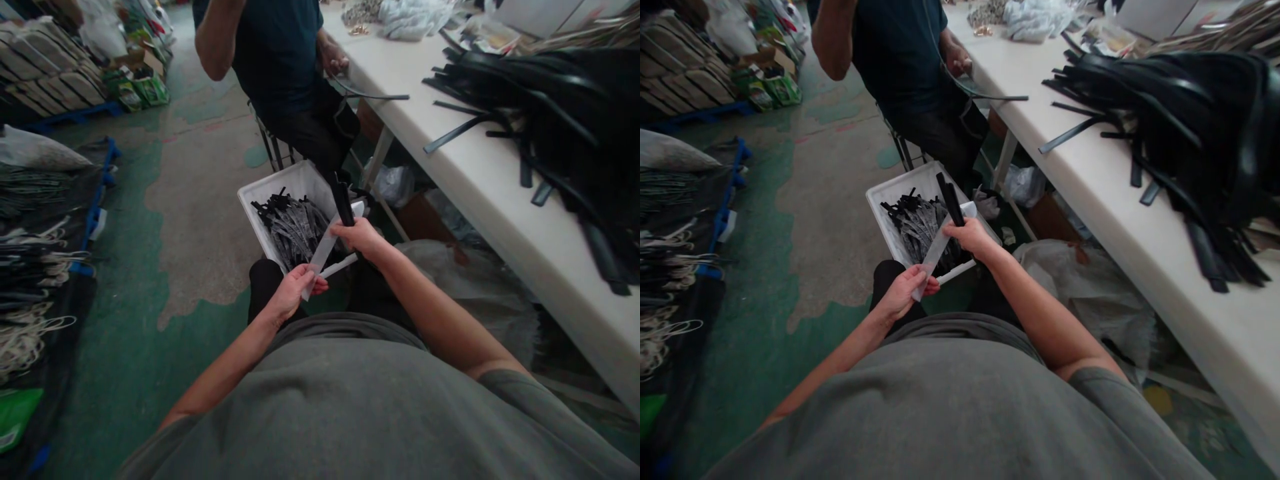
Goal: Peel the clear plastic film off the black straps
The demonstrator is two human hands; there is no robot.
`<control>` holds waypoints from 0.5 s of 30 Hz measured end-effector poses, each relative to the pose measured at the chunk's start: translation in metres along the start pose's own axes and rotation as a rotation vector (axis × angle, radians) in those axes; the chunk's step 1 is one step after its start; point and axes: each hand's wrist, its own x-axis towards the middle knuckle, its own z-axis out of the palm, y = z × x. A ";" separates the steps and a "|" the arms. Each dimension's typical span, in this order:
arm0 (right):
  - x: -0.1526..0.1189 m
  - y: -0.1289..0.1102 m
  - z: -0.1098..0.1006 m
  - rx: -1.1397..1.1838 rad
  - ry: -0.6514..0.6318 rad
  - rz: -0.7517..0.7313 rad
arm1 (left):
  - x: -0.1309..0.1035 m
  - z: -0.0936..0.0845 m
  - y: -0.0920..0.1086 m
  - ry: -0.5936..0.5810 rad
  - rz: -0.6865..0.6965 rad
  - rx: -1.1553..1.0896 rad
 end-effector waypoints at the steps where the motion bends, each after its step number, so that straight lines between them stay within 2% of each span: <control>1: 0.001 0.001 0.001 0.004 -0.009 0.001 | -0.001 -0.002 -0.002 -0.015 -0.011 0.048; 6: 0.004 0.005 0.009 -0.003 -0.058 0.022 | 0.000 -0.012 -0.006 -0.191 -0.111 0.418; 9: 0.006 0.010 0.013 -0.011 -0.082 0.069 | 0.003 -0.016 -0.007 -0.241 -0.149 0.489; 12: 0.001 0.021 0.012 -0.053 -0.179 0.104 | 0.006 -0.018 -0.005 -0.149 -0.214 0.271; 15: -0.019 0.038 0.007 -0.098 -0.330 0.103 | 0.012 -0.022 0.002 0.072 -0.214 -0.075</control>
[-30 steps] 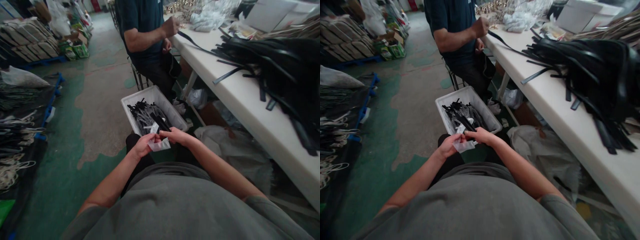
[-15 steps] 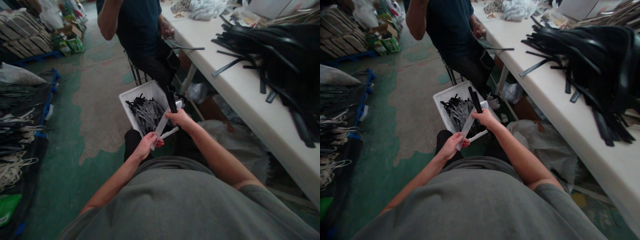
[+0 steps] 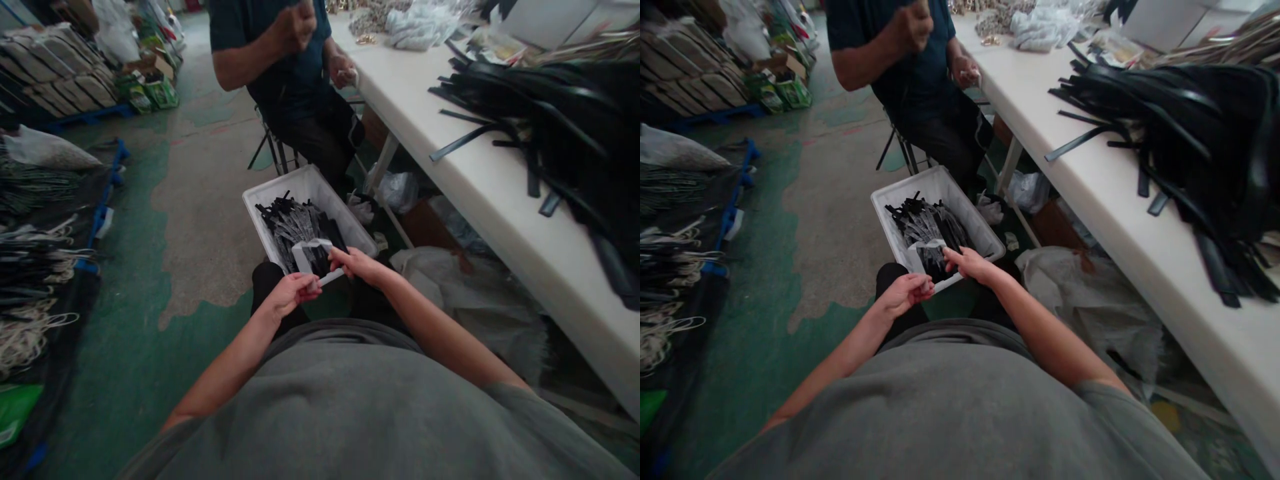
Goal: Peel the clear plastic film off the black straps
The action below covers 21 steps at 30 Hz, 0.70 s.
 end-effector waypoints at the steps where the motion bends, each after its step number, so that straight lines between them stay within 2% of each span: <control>1: -0.010 0.006 0.001 -0.005 -0.050 -0.007 | 0.002 -0.001 0.003 0.060 0.009 -0.110; 5: -0.054 0.019 0.008 -0.003 -0.217 -0.022 | 0.010 -0.003 0.016 0.212 0.050 -0.439; 9: -0.081 0.016 0.018 -0.153 -0.214 -0.013 | 0.018 0.003 0.023 0.249 0.072 -0.616; 16: -0.068 0.021 0.030 -0.236 -0.141 0.018 | 0.015 0.022 0.026 0.219 0.090 -0.621; 21: -0.067 0.021 0.031 -0.231 -0.150 0.011 | 0.014 0.025 0.026 0.222 0.081 -0.606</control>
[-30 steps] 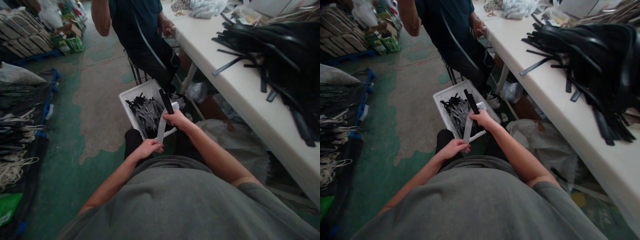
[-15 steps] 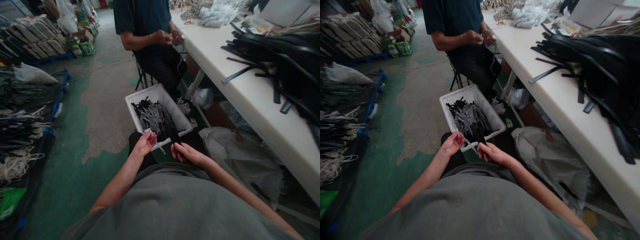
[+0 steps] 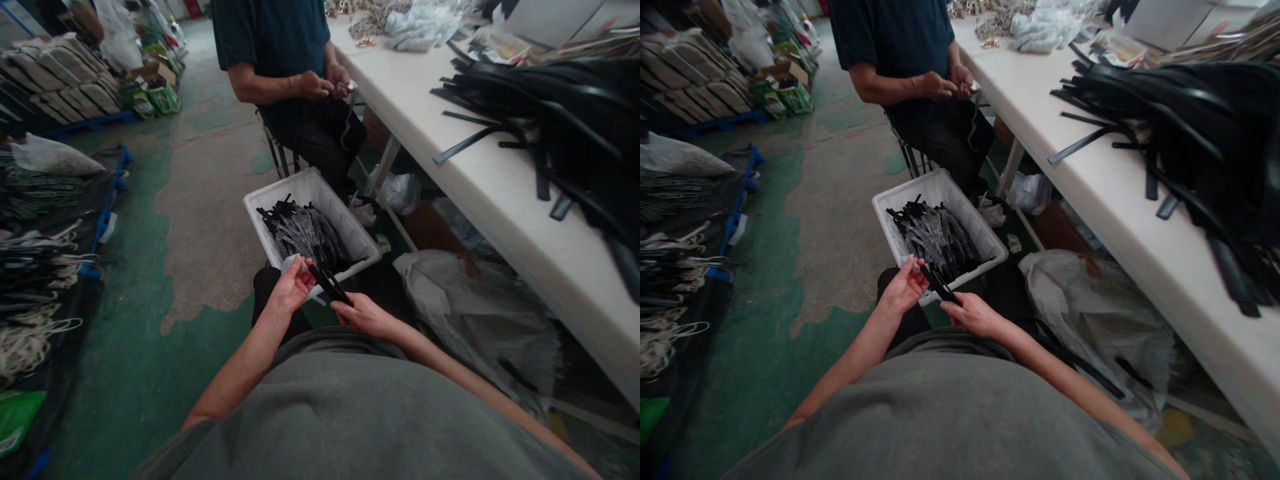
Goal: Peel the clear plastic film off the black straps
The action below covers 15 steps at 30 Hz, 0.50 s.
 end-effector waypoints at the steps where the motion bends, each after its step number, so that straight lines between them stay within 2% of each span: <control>1: -0.001 0.000 0.001 -0.001 -0.001 -0.009 | 0.001 0.000 0.000 0.002 0.007 0.000; 9: 0.001 0.002 0.004 0.013 -0.010 0.009 | 0.001 -0.003 -0.001 -0.019 0.002 0.031; 15: 0.002 0.003 0.004 0.015 -0.027 0.014 | 0.002 -0.012 -0.003 -0.035 -0.016 0.043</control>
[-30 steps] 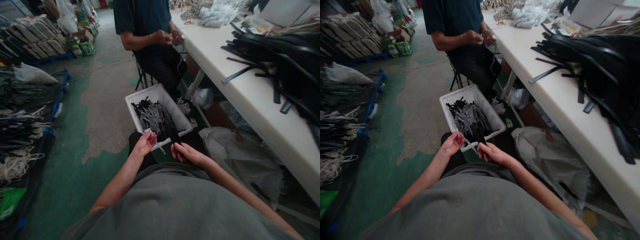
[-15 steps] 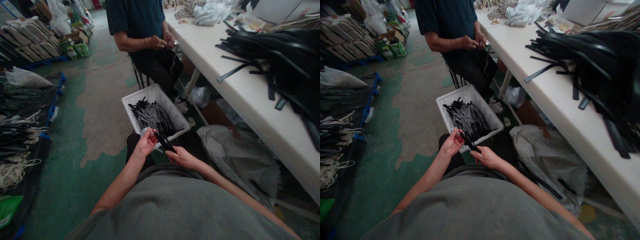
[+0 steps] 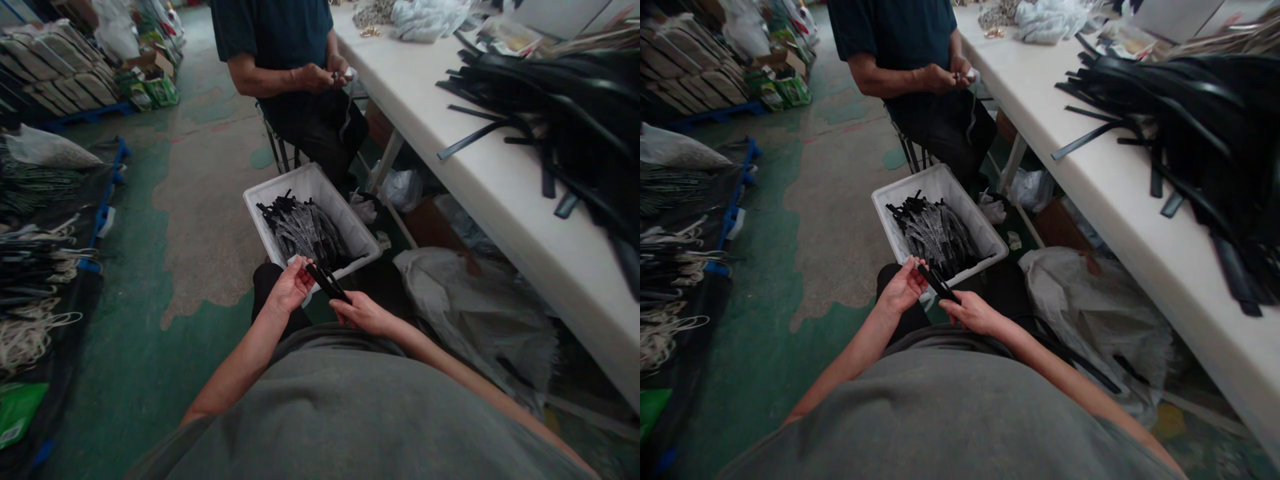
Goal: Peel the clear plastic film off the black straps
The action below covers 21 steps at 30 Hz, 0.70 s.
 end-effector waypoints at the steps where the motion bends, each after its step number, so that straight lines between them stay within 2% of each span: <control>1: 0.000 0.000 0.000 -0.001 0.000 -0.001 | 0.000 -0.001 0.000 -0.003 0.000 -0.001; 6: 0.001 -0.003 -0.002 0.009 0.029 -0.002 | 0.000 -0.004 -0.002 -0.003 -0.007 0.015; 15: 0.005 0.004 -0.001 0.022 0.000 0.016 | -0.001 0.000 -0.003 -0.009 0.014 0.050; 18: 0.007 0.003 0.000 0.038 0.020 0.032 | 0.000 -0.003 -0.007 -0.054 0.063 0.128; 21: 0.013 0.002 0.000 0.049 0.063 0.005 | 0.000 -0.006 -0.014 -0.032 0.116 0.199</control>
